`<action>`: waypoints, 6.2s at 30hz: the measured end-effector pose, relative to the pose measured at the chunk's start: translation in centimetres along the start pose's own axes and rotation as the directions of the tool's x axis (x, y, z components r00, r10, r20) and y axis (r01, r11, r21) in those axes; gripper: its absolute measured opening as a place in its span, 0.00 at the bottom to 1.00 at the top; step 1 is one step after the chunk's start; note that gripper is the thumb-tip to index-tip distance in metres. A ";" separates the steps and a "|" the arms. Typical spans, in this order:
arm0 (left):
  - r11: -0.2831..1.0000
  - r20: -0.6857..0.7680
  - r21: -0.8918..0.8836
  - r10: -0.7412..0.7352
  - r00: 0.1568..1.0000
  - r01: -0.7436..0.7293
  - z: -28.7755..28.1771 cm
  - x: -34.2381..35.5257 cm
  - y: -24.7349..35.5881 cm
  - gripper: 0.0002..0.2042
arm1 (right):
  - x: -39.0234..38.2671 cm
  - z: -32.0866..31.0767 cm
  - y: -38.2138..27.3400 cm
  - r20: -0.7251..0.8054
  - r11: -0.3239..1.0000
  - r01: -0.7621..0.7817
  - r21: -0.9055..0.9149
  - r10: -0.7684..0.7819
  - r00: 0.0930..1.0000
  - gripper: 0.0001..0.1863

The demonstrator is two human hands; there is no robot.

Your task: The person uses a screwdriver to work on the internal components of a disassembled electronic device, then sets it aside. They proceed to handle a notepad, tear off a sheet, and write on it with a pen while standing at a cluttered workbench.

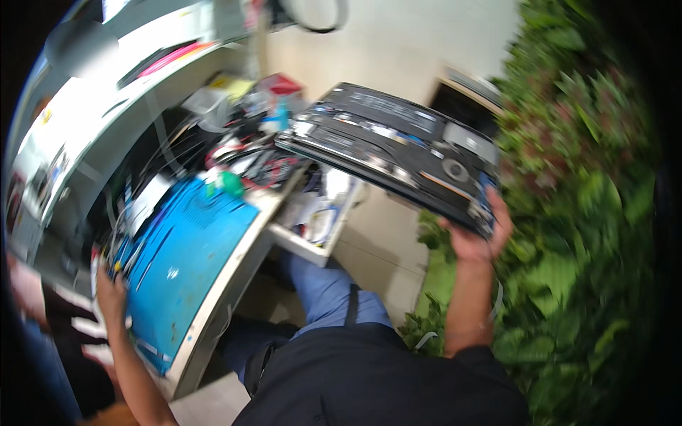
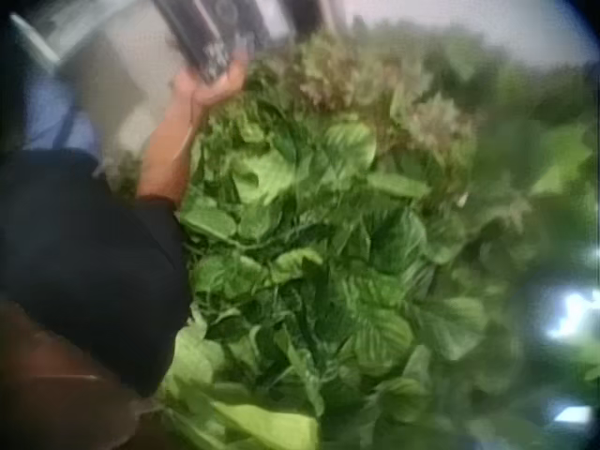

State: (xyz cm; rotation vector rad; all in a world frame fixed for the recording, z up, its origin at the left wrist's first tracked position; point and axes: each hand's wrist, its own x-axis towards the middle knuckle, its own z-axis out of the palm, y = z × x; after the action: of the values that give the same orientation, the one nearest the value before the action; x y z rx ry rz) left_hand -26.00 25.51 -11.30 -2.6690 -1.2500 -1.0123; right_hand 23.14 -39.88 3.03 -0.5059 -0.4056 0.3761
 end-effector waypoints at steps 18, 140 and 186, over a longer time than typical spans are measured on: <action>0.976 0.269 0.159 -0.188 0.945 0.150 1.3 -1.9 -1.1 0.26 | 29.1 -15.4 -4.8 -0.050 0.906 0.388 -0.168 -0.401 0.915 0.25; 0.938 -0.034 -0.286 -0.213 0.976 0.195 -13.5 2.5 15.1 0.08 | 12.8 9.8 29.0 0.775 0.472 0.640 -0.606 0.531 0.343 0.05; 0.954 0.396 0.275 -0.001 0.918 -0.118 7.7 25.5 15.1 0.22 | 33.7 25.6 59.6 0.859 -0.014 1.000 -0.006 0.512 0.012 0.16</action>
State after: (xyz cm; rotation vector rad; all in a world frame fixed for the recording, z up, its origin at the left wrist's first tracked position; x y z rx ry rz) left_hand 0.67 34.75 0.66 -2.7226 -1.2438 -0.2514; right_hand 25.66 33.12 1.11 -1.4126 -2.4524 -0.6848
